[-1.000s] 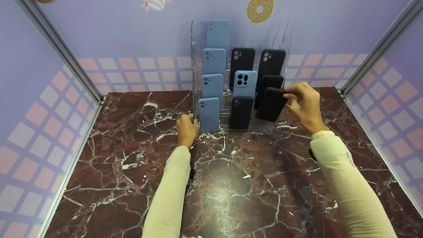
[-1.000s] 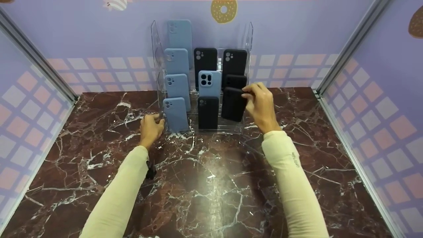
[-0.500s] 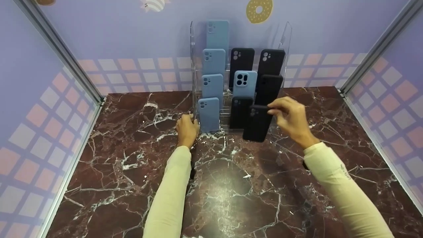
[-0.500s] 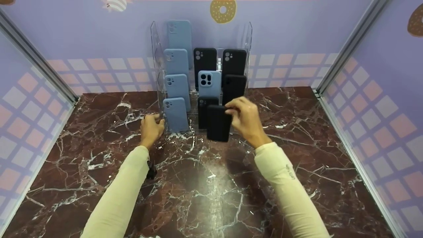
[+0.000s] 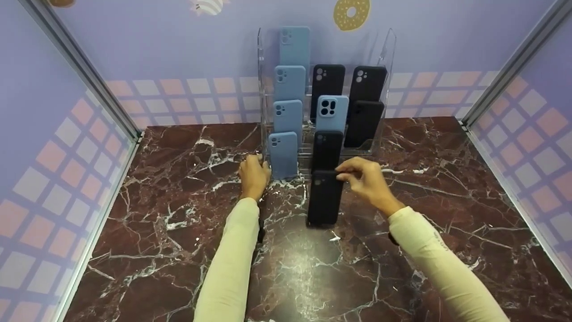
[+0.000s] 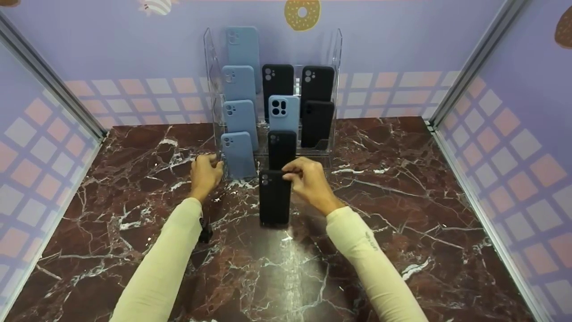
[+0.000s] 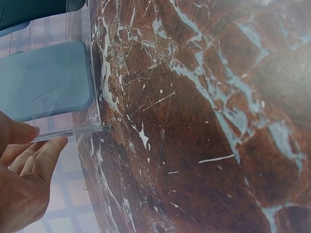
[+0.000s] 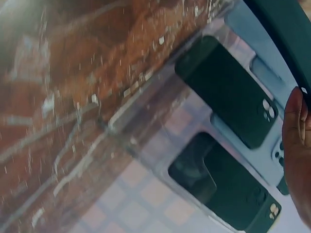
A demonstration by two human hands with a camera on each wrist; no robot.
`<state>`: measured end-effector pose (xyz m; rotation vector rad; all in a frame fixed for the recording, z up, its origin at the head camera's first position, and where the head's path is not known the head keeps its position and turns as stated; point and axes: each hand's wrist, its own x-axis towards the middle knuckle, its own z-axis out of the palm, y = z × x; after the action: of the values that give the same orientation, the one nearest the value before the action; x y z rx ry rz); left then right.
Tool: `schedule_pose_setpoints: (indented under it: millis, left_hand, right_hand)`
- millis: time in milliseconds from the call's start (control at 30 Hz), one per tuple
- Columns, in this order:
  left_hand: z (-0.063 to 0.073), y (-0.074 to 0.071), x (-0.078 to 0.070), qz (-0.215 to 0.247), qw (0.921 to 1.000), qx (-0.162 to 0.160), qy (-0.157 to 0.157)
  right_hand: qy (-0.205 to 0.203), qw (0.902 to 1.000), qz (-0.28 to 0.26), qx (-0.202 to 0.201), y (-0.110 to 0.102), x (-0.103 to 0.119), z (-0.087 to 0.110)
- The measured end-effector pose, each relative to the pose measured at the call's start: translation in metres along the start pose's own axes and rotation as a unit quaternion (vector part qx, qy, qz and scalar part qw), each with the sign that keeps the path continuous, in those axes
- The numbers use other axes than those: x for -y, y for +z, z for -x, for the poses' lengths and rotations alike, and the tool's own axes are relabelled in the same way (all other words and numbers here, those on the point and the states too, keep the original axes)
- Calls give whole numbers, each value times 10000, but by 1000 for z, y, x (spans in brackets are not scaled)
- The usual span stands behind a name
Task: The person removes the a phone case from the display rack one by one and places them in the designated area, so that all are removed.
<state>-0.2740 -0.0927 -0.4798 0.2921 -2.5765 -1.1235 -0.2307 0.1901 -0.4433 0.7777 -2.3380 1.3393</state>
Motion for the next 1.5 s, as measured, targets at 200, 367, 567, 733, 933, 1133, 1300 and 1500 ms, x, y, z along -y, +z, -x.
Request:
schedule_pose_setpoints:
  millis: [200, 367, 567, 733, 933, 1133, 1300, 1500]
  left_hand:
    - [1, 0, 0, -12, 10000, -61, 47]
    - [1, 0, 0, -106, 9999, -74, 86]
    - [1, -1, 0, -187, 9998, 4, 23]
    - [0, -1, 1, -185, 9998, 19, 35]
    - [1, 0, 2, -136, 9998, -66, 114]
    - [0, -1, 1, -141, 9999, -10, 80]
    - [0, -2, 0, -197, 9997, 76, 100]
    - [0, -1, 1, -169, 9998, 55, 92]
  right_hand:
    - [401, 9988, -248, 135, 18, -5, 2]
    - [614, 9975, -321, 117, 32, -8, 2]
    - [862, 9962, -64, 118, 48, -12, -1]
    - [1121, 9935, 114, 183, 62, -13, -3]
    - [1332, 9906, 128, 289, 74, -17, -3]
    - [1527, 9873, 145, 418, 81, -19, -1]
    - [1674, 9842, 256, 525, 87, -22, 0]
    - [1590, 9853, 370, 510, 95, -24, 0]
